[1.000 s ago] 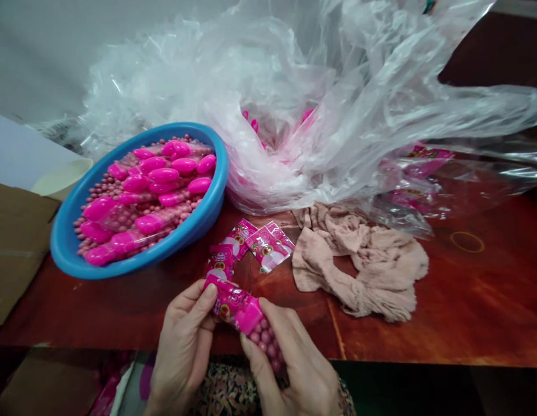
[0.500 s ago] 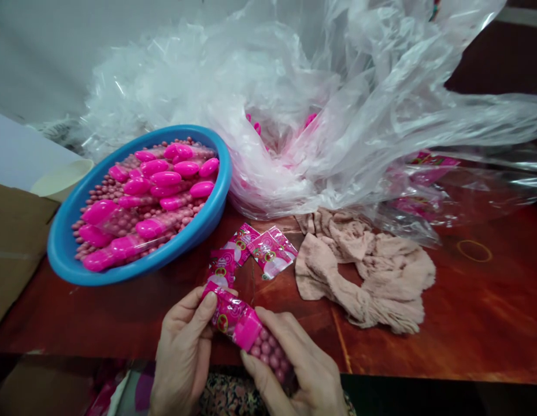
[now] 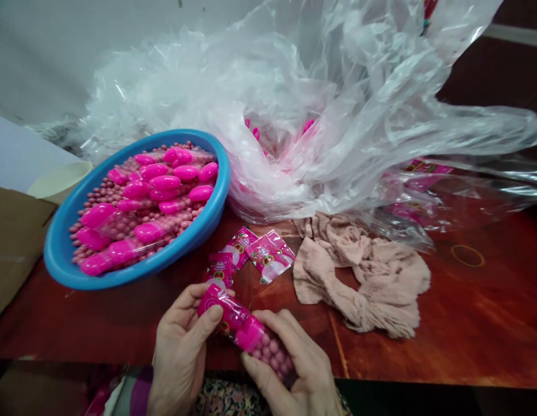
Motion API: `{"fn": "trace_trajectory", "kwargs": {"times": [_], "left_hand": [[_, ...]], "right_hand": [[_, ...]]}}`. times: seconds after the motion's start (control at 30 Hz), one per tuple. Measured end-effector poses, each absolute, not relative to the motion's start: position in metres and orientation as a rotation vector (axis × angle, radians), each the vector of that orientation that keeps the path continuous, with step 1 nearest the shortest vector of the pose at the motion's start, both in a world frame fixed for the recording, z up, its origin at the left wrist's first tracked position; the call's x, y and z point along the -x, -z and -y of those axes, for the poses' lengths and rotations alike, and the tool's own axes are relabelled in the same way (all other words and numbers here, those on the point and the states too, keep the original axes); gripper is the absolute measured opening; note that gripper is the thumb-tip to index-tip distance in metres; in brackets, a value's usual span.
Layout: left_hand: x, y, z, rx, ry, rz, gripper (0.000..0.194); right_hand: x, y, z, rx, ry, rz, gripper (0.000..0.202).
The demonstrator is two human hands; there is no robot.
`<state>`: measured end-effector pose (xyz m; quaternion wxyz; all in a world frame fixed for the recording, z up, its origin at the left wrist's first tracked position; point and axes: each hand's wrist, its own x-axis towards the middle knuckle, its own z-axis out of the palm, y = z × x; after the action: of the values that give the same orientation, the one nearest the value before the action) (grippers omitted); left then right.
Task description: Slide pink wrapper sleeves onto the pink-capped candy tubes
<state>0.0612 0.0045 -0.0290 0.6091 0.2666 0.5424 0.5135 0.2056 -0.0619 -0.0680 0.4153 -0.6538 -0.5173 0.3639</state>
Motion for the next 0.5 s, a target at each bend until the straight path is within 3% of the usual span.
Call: {"fn": "trace_trajectory", "kwargs": {"times": [0.17, 0.33, 0.5], "left_hand": [[-0.07, 0.027, 0.003, -0.455, -1.218, -1.137, 0.05], [-0.082, 0.027, 0.012, -0.364, -0.954, -1.026, 0.021], [-0.083, 0.028, 0.01, -0.349, -0.979, -1.009, 0.013]], "right_hand": [[-0.203, 0.047, 0.05, 1.432, -1.167, 1.008, 0.026], [-0.204, 0.037, 0.045, 1.376, -1.273, 0.964, 0.022], [-0.199, 0.052, 0.056, 1.503, -1.123, 0.986, 0.03]]}}
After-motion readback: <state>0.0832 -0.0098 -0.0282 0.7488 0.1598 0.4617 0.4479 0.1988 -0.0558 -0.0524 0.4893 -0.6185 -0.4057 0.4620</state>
